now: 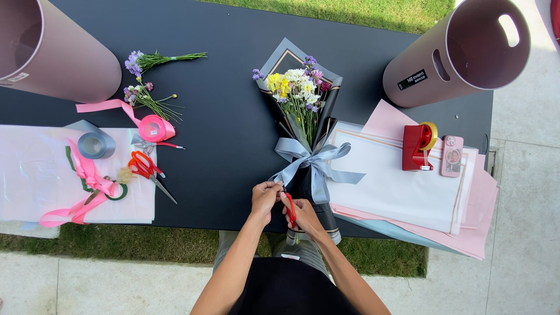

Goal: The person wraps a bouquet of flowers in black paper, secures the paper around the stems, and ties a light blue ribbon into a bow around the base of the bouquet before trimming the ribbon ends with scissors.

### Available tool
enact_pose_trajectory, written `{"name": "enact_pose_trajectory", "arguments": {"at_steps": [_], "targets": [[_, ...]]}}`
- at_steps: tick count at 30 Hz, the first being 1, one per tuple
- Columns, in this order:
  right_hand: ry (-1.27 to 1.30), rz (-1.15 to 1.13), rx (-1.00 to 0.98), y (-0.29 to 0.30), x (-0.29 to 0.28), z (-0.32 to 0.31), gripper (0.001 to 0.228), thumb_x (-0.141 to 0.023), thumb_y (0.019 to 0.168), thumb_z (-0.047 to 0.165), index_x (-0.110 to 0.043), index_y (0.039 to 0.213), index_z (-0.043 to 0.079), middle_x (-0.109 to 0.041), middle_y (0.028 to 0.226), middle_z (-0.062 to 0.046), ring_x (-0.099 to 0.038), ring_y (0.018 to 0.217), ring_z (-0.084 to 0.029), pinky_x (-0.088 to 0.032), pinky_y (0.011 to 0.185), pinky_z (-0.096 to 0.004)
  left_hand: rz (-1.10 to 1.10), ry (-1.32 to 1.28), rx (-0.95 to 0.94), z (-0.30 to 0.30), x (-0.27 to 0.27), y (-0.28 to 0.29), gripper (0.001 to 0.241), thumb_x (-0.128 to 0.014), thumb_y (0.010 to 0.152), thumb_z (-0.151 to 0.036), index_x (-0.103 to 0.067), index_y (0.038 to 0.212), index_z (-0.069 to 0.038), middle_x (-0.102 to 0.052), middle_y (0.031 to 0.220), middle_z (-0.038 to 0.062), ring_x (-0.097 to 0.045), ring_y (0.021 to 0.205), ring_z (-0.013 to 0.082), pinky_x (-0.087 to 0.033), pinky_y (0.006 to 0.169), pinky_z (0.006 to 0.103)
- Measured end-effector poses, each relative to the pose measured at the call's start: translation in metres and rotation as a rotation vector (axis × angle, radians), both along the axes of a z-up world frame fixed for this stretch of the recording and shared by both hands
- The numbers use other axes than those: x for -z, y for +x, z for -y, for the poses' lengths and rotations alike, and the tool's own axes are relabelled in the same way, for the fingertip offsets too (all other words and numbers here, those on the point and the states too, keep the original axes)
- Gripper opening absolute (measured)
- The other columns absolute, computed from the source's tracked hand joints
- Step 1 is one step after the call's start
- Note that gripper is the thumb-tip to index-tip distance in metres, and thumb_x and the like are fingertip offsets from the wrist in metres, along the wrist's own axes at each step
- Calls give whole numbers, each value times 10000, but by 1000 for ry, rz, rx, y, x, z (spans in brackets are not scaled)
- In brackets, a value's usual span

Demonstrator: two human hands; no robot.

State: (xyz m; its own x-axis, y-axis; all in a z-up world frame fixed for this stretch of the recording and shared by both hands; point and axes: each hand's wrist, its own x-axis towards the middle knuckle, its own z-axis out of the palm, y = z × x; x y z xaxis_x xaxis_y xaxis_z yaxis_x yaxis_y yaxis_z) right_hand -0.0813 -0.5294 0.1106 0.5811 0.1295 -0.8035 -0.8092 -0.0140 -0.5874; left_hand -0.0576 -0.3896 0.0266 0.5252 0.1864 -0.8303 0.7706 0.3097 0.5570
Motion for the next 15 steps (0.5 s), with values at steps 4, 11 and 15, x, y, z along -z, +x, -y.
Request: {"name": "enact_pose_trajectory", "arguments": {"at_steps": [4, 11, 15], "targets": [[7, -3, 12, 2, 5, -2, 629, -881, 1125, 506, -746, 851, -44, -612, 558, -148, -649, 413, -195, -462, 358, -278, -13, -15, -22, -1, 8, 0, 264, -846, 1080, -179, -845, 1214, 48, -850, 922, 115, -750, 751, 113, -652, 736, 235], [-41, 12, -7, 2, 5, -3, 588, -881, 1127, 462, -736, 809, -11, -615, 541, -141, -639, 398, -182, -431, 351, -262, -35, -34, -68, 1, 20, -1, 298, -863, 1075, -174, -844, 1253, 65, -835, 952, 132, -762, 769, 125, -682, 746, 261], [-25, 12, 4, 4, 1, -4, 572, -871, 1129, 434, -730, 819, -26, -611, 540, -145, -641, 405, -182, -434, 355, -266, -41, -46, -86, 2, 19, 1, 295, -848, 1081, -158, -838, 1254, 81, -820, 959, 135, -766, 775, 130, -696, 748, 273]]}}
